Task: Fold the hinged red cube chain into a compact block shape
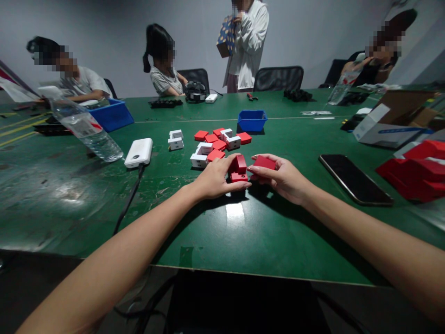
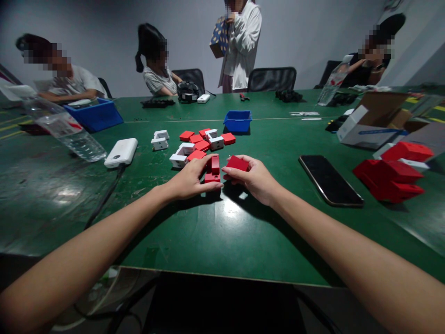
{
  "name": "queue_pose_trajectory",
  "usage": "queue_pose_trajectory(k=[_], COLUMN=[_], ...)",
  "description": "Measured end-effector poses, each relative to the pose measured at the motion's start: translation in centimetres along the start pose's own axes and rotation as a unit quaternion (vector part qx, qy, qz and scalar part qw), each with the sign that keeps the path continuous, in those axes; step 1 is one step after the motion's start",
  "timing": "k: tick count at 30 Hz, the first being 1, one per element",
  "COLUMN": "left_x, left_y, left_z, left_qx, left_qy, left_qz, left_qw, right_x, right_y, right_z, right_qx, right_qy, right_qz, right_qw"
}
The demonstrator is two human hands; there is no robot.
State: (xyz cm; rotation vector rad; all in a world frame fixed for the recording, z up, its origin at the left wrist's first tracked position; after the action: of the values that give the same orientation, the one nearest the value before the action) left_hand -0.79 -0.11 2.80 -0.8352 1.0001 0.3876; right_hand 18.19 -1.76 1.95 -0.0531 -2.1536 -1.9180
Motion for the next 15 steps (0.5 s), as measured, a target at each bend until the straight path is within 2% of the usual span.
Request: queue_pose_trajectory(k=[6, 11, 15], left_x=[0.0, 0.04, 0.02], left_y=[0.0, 0.04, 0.03], left_z=[0.04, 0.03, 0.02], left_qx=[-0.001, 0.003, 0.003], left_qy=[0.002, 0.002, 0.002], left_qz=[-0.006, 0.002, 0.0], left_qw=[1.0, 1.0, 1.0], right_x=[0.1, -0.11, -0.14], right_y=[0.16, 0.02, 0.03], right_z=[-0.05, 0.17, 0.18], right_qx=[0.013, -0.008, -0.017], right_qy=[-0.009, -0.029, -0.023], right_qz=[0.014, 0.009, -0.012], right_qw=[1.0, 1.0, 1.0])
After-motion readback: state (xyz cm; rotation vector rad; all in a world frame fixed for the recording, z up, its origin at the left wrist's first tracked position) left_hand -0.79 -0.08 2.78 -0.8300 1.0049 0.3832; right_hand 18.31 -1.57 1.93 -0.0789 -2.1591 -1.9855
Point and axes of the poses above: each hand's wrist, its own z-axis towards the middle knuckle, its own x-axis out of the palm, y = z × x, the point moved 3 cm from there along z, towards the middle knuckle, and after that the axes turned 1 degree about -z, right-handed, at the moved point
